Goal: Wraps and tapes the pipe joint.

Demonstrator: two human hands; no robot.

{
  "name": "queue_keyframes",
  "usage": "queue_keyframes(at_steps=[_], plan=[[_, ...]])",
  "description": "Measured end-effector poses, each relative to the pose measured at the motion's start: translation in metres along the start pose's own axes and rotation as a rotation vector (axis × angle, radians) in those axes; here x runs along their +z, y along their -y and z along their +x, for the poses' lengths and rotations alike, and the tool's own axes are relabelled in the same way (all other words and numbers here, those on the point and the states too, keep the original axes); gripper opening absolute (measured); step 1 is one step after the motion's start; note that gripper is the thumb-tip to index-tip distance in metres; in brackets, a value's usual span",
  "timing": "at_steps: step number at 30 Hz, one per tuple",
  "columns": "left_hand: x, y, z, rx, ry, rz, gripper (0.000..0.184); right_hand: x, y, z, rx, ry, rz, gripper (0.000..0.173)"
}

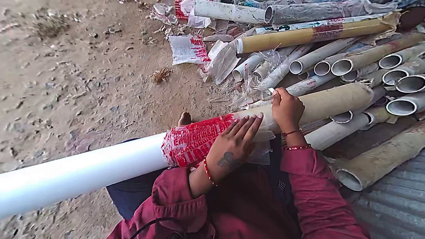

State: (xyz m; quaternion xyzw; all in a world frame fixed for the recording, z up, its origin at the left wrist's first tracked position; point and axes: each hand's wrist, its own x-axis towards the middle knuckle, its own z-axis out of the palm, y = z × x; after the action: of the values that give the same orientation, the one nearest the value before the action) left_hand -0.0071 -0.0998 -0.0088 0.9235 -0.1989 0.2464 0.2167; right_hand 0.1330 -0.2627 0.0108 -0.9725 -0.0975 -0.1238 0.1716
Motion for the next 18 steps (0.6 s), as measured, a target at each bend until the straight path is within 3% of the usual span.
queue_keyframes(at_steps=[3, 5, 9, 13, 18], plan=[[-0.03, 0.011, -0.017, -0.245, 0.147, 0.19, 0.081, -0.001, 0.001, -0.006, 0.038, -0.007, -0.006, 0.03], [-0.03, 0.014, -0.028, -0.3, 0.23, 0.177, 0.076, -0.002, 0.002, -0.011, 0.073, 0.003, -0.006, 0.031], [-0.012, 0.013, -0.038, -0.177, 0.126, 0.174, 0.05, -0.003, 0.003, -0.007, 0.095, 0.008, -0.013, 0.033], [-0.008, 0.009, -0.045, -0.049, 0.029, 0.23, 0.036, -0.002, 0.003, 0.0, 0.092, 0.028, -0.013, 0.033], [-0.009, -0.008, -0.059, 0.065, 0.04, 0.343, 0.035, -0.003, 0.004, 0.0, 0.115, 0.021, -0.053, 0.034]])
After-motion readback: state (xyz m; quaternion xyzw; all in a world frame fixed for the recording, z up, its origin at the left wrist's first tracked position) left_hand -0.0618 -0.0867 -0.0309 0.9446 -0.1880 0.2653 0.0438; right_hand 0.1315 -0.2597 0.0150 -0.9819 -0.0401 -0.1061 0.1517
